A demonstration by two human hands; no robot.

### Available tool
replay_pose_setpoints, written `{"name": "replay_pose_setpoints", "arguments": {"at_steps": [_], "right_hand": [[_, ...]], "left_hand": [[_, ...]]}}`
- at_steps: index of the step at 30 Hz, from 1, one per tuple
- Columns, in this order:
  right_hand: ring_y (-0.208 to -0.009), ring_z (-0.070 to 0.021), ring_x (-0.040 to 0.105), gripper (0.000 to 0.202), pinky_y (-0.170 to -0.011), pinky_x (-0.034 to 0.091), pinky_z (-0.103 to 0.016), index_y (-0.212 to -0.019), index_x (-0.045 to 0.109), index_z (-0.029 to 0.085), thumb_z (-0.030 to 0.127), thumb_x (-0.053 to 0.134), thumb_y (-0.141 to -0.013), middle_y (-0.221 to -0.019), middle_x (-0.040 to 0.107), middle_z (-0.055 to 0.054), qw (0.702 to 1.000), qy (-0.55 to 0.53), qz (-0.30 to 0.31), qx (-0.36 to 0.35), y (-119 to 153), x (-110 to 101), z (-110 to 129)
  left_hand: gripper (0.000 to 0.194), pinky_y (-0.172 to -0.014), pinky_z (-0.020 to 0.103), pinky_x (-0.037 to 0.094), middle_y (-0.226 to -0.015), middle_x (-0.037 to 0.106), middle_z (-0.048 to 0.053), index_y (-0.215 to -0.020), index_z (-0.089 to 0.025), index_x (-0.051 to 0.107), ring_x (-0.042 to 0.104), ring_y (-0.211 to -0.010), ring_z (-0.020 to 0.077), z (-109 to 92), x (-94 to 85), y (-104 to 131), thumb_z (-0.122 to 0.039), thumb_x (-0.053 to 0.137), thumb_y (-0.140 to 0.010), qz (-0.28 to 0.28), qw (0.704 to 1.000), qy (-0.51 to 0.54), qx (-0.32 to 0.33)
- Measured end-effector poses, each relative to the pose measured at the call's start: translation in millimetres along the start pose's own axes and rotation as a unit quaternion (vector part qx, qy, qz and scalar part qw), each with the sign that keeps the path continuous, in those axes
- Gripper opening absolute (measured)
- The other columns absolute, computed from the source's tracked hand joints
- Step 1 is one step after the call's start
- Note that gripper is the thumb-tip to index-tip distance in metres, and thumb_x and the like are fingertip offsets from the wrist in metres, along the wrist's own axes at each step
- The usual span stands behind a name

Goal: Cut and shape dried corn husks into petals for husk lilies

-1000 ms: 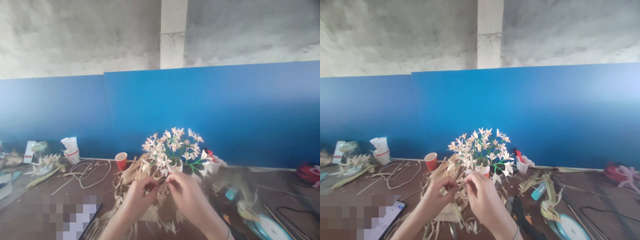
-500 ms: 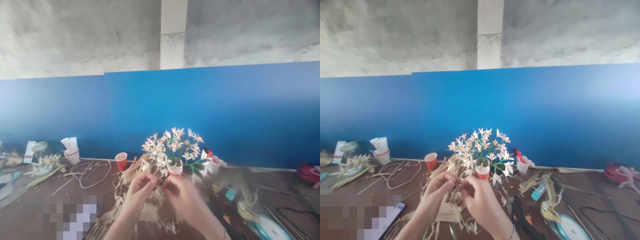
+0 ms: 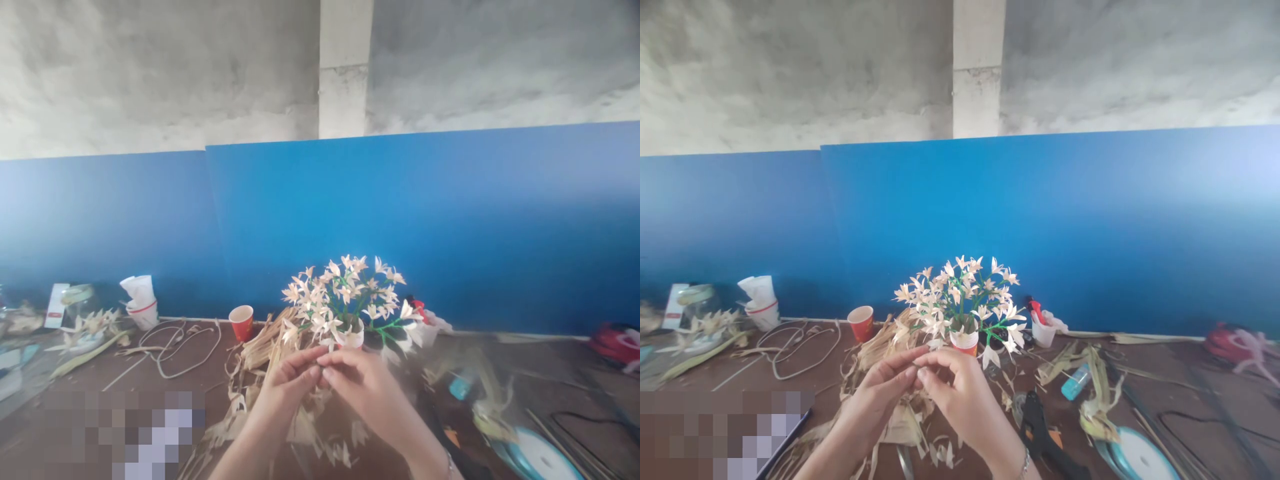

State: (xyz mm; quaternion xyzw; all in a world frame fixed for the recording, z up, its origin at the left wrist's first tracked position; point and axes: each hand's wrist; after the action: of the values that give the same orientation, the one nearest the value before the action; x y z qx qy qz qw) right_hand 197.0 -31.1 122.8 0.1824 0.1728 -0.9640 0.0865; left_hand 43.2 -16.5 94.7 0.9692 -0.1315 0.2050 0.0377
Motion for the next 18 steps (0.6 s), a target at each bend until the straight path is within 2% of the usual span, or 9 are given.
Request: {"name": "replay_pose_setpoints", "arguments": {"at_steps": [3, 8, 10, 14, 18], "right_hand": [[-0.071, -0.0125, 0.062, 0.016, -0.066, 0.047, -0.022, -0.073, 0.066, 0.02, 0.018, 0.052, -0.081, -0.073, 0.067, 0.001, 1.0, 0.017, -0.005, -0.019, -0.6, 0.5, -0.2], [-0.065, -0.0116, 0.055, 0.018, -0.061, 0.041, -0.022, -0.072, 0.06, 0.02, 0.021, 0.048, -0.085, -0.068, 0.059, 0.003, 0.992, 0.107, -0.042, -0.059, 0.2, -2.5, 1.7], [-0.064, -0.0118, 0.053, 0.019, -0.059, 0.038, -0.022, -0.073, 0.057, 0.02, 0.021, 0.044, -0.087, -0.069, 0.057, 0.003, 0.985, 0.147, -0.042, -0.075, 1.2, -3.7, 2.0], [-0.063, -0.0121, 0.05, 0.019, -0.058, 0.035, -0.023, -0.073, 0.048, 0.021, 0.021, 0.038, -0.089, -0.07, 0.055, 0.002, 0.968, 0.231, -0.042, -0.087, 4.2, -6.8, 1.6], [-0.057, -0.0115, 0.047, 0.021, -0.052, 0.03, -0.023, -0.072, 0.044, 0.021, 0.023, 0.034, -0.091, -0.066, 0.052, 0.002, 0.951, 0.298, -0.017, -0.08, 10.6, -12.1, 0.1]], "left_hand": [[0.044, -0.063, 0.023, 0.041, -0.077, 0.069, 0.005, -0.103, -0.017, 0.069, 0.058, -0.068, 0.0137, 0.9, -1.2, 0.1, -0.038, 0.075, -0.064, 0.012, 1.0, -0.027, 0.003], [0.041, -0.051, 0.02, 0.033, -0.054, 0.055, -0.002, -0.092, -0.015, 0.072, 0.043, -0.05, 0.008, -2.1, 1.6, 0.7, -0.046, 0.071, -0.066, 0.062, 0.991, -0.114, 0.021], [0.039, -0.048, 0.021, 0.031, -0.05, 0.05, -0.003, -0.084, -0.013, 0.073, 0.04, -0.049, 0.008, -3.6, 5.5, 1.3, -0.047, 0.068, -0.066, 0.053, 0.986, -0.154, 0.037], [0.031, -0.047, 0.022, 0.033, -0.052, 0.053, -0.002, -0.074, -0.013, 0.07, 0.043, -0.049, 0.01, -2.1, 10.6, 0.6, -0.042, 0.067, -0.066, -0.002, 0.976, -0.215, 0.032], [0.024, -0.049, 0.023, 0.034, -0.053, 0.056, -0.001, -0.066, -0.014, 0.068, 0.045, -0.049, 0.0108, 6.1, 11.6, -0.4, -0.038, 0.066, -0.066, -0.011, 0.969, -0.243, 0.046]]}}
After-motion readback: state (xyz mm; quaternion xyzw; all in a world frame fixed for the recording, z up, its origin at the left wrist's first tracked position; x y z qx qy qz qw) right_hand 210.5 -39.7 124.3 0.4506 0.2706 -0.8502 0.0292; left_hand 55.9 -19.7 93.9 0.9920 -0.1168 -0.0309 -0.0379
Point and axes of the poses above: each hand's wrist, its own y-axis away from the middle knuckle, its own x-axis out of the palm, z = x × y
